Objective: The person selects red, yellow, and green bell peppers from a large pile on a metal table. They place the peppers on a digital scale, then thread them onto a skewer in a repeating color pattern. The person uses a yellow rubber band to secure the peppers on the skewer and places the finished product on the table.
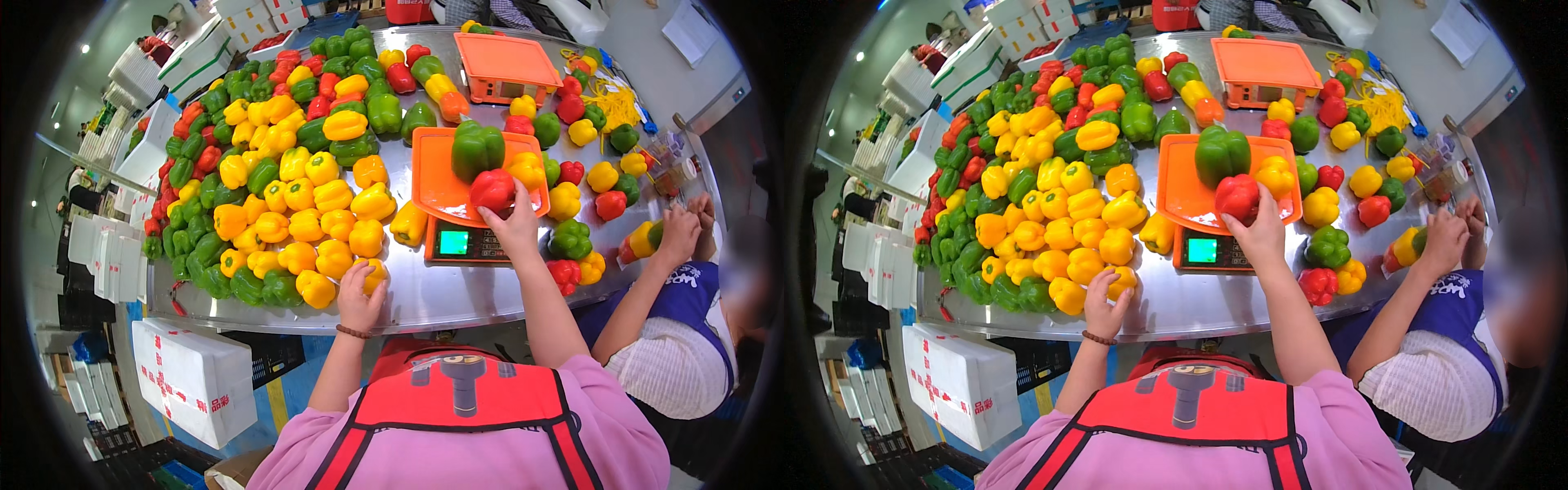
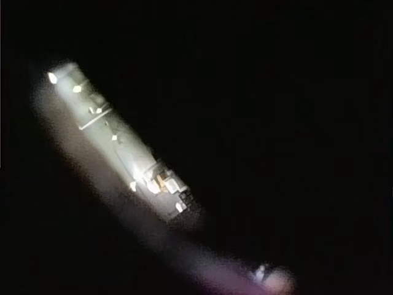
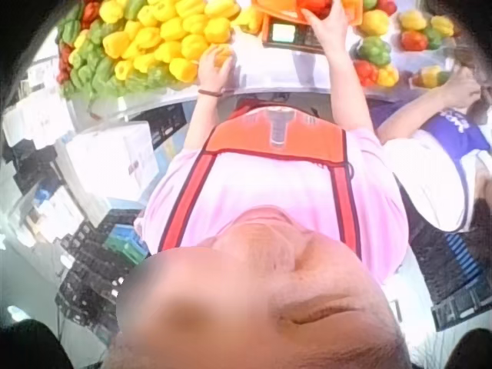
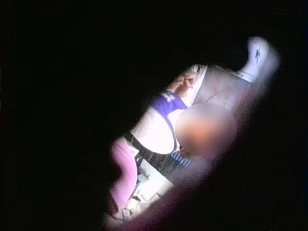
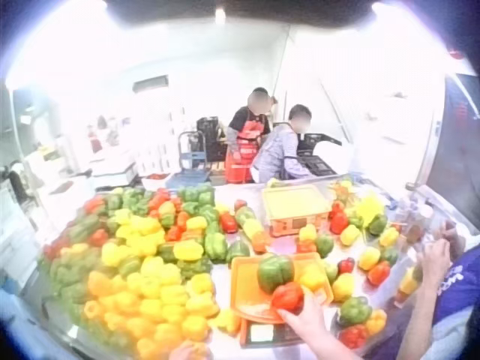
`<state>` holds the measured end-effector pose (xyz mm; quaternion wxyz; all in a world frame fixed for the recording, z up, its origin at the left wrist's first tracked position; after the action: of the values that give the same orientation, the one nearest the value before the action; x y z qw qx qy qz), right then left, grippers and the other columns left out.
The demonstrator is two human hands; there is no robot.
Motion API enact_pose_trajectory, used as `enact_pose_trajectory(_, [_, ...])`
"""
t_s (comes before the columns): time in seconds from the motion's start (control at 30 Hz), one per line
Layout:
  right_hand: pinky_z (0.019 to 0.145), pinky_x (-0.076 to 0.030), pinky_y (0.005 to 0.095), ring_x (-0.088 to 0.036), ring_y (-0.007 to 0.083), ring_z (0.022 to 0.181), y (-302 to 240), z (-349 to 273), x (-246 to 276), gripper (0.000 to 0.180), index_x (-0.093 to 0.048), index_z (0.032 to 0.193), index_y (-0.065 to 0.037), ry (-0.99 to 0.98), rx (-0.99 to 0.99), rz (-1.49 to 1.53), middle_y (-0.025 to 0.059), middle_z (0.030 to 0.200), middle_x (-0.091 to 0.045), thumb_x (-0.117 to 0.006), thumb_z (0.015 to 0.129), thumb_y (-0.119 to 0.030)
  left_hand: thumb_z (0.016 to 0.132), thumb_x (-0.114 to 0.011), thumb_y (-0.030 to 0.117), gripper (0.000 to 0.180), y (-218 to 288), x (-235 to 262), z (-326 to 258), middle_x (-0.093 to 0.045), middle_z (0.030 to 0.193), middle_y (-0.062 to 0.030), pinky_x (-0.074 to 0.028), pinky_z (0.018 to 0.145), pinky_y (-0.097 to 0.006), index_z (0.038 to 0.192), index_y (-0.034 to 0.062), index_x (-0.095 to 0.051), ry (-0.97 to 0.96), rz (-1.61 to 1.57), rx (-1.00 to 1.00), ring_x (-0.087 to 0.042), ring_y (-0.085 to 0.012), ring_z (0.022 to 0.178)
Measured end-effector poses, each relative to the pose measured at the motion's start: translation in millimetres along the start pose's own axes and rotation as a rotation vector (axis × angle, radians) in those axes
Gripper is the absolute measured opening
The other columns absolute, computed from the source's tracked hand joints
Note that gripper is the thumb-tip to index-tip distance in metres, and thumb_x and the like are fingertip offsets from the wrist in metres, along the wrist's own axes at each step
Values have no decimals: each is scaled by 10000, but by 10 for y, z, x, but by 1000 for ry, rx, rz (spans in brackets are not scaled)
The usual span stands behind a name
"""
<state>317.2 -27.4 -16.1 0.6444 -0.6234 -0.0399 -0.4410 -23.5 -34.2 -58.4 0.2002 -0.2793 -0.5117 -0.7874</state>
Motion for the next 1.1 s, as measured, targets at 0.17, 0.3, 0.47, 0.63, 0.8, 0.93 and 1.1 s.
enact_pose_trajectory(0.17, [902,-486,410,-576,361,1087,-64,-18,55,813,-404,1351,-10,21,13,-74,218,1225,-547,-804,701,-292,763,-719,169,396,-111,54,44,-600,1161,-169,-445,941,-403,1108,15,-601,-6,35,-13,-561,-343,1081])
enact_pose_trajectory(0.3, [917,-459,430,-557,384,1082,-95,-33,94,837,-391,1359,-6,98,138,-136,228,1180,-557,-810,687,-277,767,-718,162,436,-252,78,32,-597,1157,-177,-439,946,-400,1152,12,-576,-1,19,7,-557,-343,1085])
enact_pose_trajectory(0.47, [938,-434,420,-535,364,1086,-104,-266,314,721,-458,1302,17,167,246,-60,210,1184,-549,-789,718,-244,783,-713,168,464,-241,74,87,-592,1165,-169,-447,929,-391,1190,12,-556,-17,-1,40,-568,-333,1065])
enact_pose_trajectory(0.63, [764,-503,394,-621,327,879,243,-960,139,335,-632,1040,0,-112,186,11,169,973,-637,-718,782,-195,781,-715,167,483,-139,49,152,-593,1157,-164,-470,889,-385,1206,11,-544,-83,-45,91,-590,-321,1003])
enact_pose_trajectory(0.8, [673,-509,388,-635,302,751,564,-1755,-282,182,-680,916,-44,-501,117,-20,136,852,-646,-682,802,-185,773,-726,177,500,-161,-39,44,-593,1146,-176,-472,890,-395,1209,18,-540,-90,15,35,-587,-331,1008])
enact_pose_trajectory(0.93, [659,-519,330,-652,237,703,690,-1801,-359,231,-652,1026,-45,-573,41,-15,114,843,-656,-683,830,-163,760,-729,164,498,-112,-92,-9,-597,1141,-183,-463,912,-414,1200,25,-544,-57,103,-50,-573,-354,1045])
enact_pose_trajectory(1.1, [710,-488,257,-583,113,741,342,-961,265,595,-304,1399,-18,-201,-176,641,19,805,-595,-620,902,-101,742,-726,115,458,-167,-124,-63,-601,1142,-174,-457,941,-418,1163,32,-567,-28,165,-89,-564,-359,1068])
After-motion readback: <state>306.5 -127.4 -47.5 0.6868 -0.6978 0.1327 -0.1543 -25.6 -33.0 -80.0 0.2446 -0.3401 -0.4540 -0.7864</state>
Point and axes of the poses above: each hand's wrist, its own z-axis towards the middle knuckle, its own x-axis out of the back of the hand, y = z × x, the point moved 5 cm from there along z, towards the middle knuckle
